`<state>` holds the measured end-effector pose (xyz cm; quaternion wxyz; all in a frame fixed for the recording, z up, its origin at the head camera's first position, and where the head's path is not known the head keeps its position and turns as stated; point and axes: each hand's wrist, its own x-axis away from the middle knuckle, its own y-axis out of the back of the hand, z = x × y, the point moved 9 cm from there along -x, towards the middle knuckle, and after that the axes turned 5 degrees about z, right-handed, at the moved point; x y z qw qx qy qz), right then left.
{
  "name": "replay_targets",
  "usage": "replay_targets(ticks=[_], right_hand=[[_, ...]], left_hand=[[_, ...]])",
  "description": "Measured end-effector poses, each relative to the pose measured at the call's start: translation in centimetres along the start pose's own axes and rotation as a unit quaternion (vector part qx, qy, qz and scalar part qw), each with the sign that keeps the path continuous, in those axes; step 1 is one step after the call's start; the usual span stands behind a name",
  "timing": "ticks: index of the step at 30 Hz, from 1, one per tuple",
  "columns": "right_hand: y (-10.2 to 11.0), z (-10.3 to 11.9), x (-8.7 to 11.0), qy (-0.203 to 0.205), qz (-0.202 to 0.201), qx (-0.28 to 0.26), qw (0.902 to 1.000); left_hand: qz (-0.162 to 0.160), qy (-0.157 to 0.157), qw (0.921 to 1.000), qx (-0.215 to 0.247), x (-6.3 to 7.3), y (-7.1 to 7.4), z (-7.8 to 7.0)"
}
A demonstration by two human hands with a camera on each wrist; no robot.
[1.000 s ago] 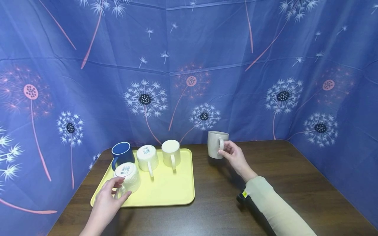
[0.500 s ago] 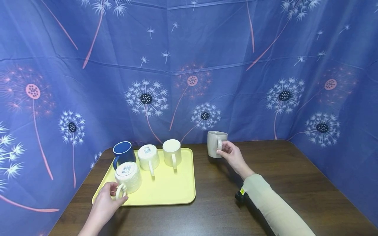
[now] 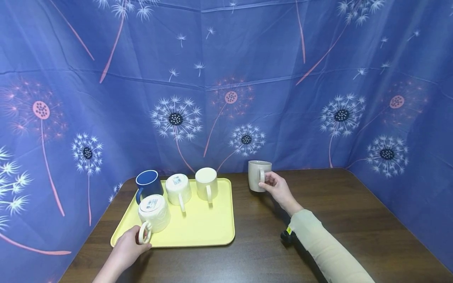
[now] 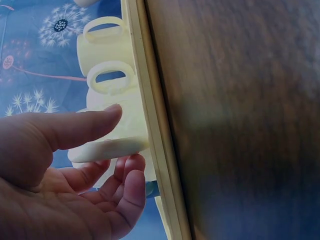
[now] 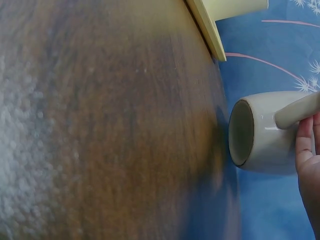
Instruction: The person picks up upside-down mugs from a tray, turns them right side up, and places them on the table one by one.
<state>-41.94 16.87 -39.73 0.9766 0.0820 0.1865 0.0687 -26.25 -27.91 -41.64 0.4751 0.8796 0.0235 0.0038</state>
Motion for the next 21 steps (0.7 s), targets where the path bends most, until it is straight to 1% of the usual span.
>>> replay_targets(ticks=[2, 5, 10, 16, 21], right_hand=[[0.0, 0.1, 0.0, 0.006, 0.004, 0.004, 1.0], [0.1, -0.8, -0.3, 0.005, 0.007, -0.004, 1.0], [0.2, -2.6, -0.8, -0.008, 0.021, 0.009, 0.9997], [-0.1, -2.6, -0.3, -0.002, 0.047, 0.054, 0.9974], [-0.2, -2.6, -0.1, -0.003, 0.058, 0.063, 0.9963]], left_hand=[[0.0, -0.001, 1.0, 0.0, 0.0, 0.0, 0.0], [0.007, -0.002, 1.0, -0.001, -0.1, 0.0, 0.1], [0.016, -0.009, 0.9997, -0.014, -0.1, -0.1, 0.3], [0.015, -0.016, 0.9996, -0.02, -0.1, 0.0, 0.3], [0.007, -0.02, 0.9995, -0.022, -0.1, 0.1, 0.3]])
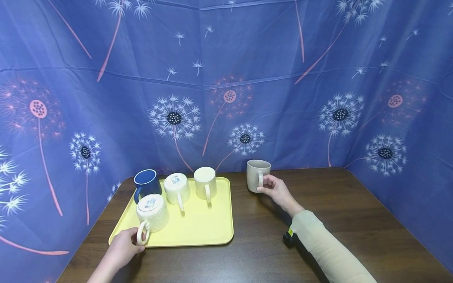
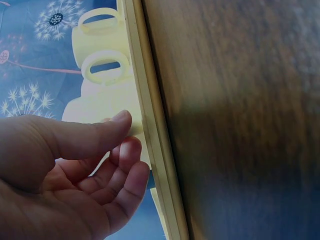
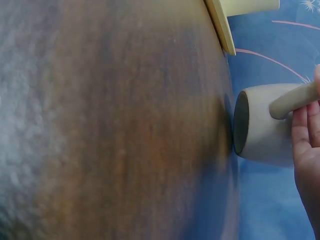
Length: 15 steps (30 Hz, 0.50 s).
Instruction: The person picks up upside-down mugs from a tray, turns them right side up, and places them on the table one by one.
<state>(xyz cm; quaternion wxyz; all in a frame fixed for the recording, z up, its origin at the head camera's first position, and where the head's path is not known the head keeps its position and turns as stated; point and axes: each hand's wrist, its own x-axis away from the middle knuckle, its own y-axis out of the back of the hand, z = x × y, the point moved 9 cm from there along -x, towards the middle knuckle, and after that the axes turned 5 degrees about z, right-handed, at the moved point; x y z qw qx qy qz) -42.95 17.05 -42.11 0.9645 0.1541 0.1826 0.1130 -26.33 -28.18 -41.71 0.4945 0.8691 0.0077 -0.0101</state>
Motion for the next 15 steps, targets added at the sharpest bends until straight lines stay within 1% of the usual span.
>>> replay_targets(ticks=[3, 9, 13, 15], right_hand=[[-0.1, -0.2, 0.0, -0.005, 0.005, -0.001, 1.0], [-0.6, -0.3, 0.2, -0.008, 0.024, 0.017, 0.9995], [-0.7, 1.1, 0.6, -0.003, 0.03, 0.027, 0.9992], [-0.7, 1.8, 0.9, -0.005, 0.032, 0.03, 0.999]], left_hand=[[-0.003, -0.001, 1.0, 0.003, 0.0, 0.1, 0.0], [-0.004, 0.003, 1.0, 0.007, 0.0, 0.0, 0.1], [-0.001, 0.004, 0.9999, 0.012, 0.0, -0.1, 0.1], [-0.002, -0.001, 0.9999, 0.013, 0.0, -0.1, 0.0]])
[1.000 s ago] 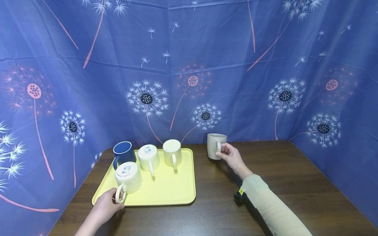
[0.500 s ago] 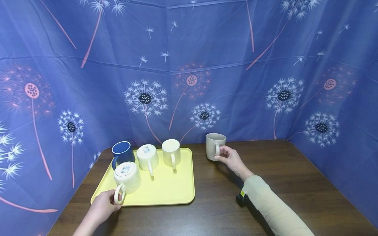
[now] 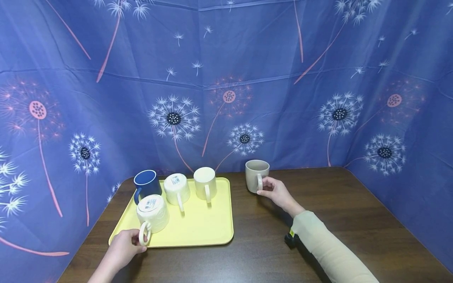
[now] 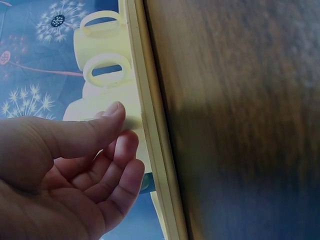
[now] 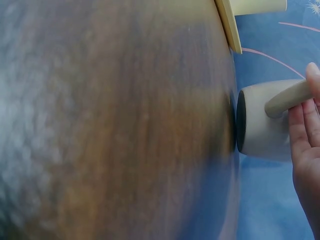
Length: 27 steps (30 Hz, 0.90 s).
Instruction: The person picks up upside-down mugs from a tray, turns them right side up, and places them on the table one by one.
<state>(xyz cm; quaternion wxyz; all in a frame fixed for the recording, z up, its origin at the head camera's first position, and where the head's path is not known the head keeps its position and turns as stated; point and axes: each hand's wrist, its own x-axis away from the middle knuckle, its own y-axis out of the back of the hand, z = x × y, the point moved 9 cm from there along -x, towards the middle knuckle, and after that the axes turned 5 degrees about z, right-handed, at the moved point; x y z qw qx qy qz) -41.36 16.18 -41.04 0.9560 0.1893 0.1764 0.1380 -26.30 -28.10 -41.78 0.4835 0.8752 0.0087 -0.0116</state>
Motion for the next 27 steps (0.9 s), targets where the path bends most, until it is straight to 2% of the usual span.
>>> replay_targets(ticks=[4, 10, 16, 20, 27], right_hand=[[0.0, 0.0, 0.2, 0.002, 0.005, 0.002, 1.0], [0.1, -2.1, -0.2, -0.005, -0.002, 0.017, 0.9998], [0.4, -2.1, -0.1, -0.001, -0.01, 0.052, 0.9986], [0.1, -2.2, 0.0, -0.008, 0.002, 0.065, 0.9979], [-0.2, -2.2, 0.0, 0.0, 0.019, 0.081, 0.9965]], left_hand=[[0.0, 0.0, 1.0, 0.0, 0.1, 0.0, -0.2], [-0.002, -0.003, 1.0, -0.002, 0.1, 0.2, -0.4], [-0.009, -0.005, 0.9999, 0.008, 0.2, 0.8, -1.0], [-0.012, -0.001, 0.9996, 0.025, 0.3, 1.0, -1.4], [-0.042, -0.021, 0.998, 0.042, 0.5, 1.5, -2.2]])
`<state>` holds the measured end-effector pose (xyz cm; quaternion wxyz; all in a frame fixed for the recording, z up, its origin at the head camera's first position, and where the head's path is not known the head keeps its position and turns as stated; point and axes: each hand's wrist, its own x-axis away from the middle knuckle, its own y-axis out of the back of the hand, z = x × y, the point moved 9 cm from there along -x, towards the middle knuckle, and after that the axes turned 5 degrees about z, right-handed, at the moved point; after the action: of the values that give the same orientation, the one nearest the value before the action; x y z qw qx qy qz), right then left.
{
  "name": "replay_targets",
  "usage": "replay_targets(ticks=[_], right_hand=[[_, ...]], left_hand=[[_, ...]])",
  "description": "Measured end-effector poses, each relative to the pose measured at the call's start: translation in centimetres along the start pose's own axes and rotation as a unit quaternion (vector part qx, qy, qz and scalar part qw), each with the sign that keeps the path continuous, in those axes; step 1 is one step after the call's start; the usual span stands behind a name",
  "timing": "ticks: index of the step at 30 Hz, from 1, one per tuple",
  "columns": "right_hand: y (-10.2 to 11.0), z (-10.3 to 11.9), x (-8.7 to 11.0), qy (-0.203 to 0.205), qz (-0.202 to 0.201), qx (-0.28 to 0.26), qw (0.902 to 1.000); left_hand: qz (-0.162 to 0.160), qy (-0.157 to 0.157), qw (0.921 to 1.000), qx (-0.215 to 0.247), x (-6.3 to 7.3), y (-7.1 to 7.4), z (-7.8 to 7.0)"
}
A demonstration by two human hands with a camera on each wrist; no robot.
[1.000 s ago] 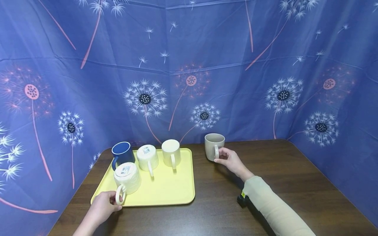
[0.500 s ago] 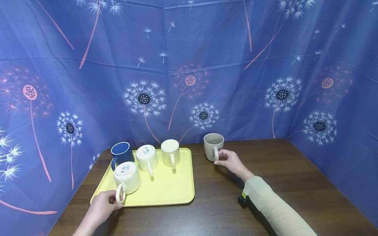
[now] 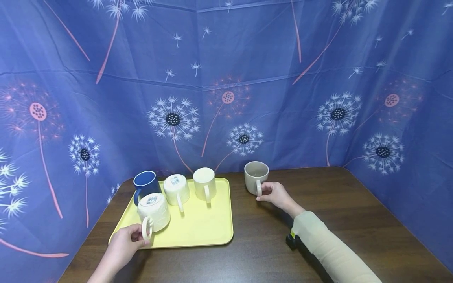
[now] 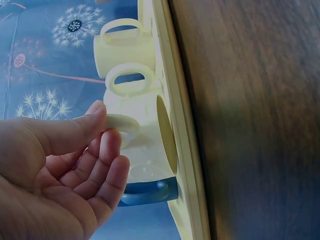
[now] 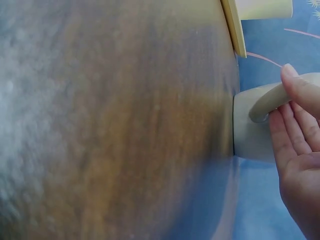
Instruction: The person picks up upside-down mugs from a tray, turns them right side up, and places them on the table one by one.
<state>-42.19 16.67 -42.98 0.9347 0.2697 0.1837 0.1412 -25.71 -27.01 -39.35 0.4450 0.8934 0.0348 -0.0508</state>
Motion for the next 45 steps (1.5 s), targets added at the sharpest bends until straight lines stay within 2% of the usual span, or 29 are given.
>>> replay_targets(ticks=[7, 13, 21, 30, 39, 45], right_hand=[[0.1, 0.1, 0.1, 0.001, 0.009, -0.003, 1.0], [0.3, 0.3, 0.5, -0.004, 0.022, -0.017, 0.9996], [1.5, 3.2, 1.6, -0.019, 0.013, -0.031, 0.9993], [2.6, 1.6, 1.6, -0.04, 0.003, -0.011, 0.9991], [2.9, 3.7, 2.6, -0.051, 0.012, -0.023, 0.9983], [2.7, 4.9, 2.7, -0.033, 0.014, -0.022, 0.9991]], left_hand=[[-0.026, -0.022, 0.999, 0.029, 0.1, 0.3, -0.4], [-0.035, -0.031, 0.9984, 0.03, 0.1, 0.5, -0.7], [-0.042, -0.041, 0.9981, 0.02, -0.1, 0.5, -0.8], [-0.042, -0.035, 0.9984, 0.013, -0.2, 0.6, -0.8], [-0.075, -0.042, 0.9963, -0.001, -0.2, 1.5, -1.7], [-0.087, -0.034, 0.9956, 0.002, -0.2, 2.0, -2.0]])
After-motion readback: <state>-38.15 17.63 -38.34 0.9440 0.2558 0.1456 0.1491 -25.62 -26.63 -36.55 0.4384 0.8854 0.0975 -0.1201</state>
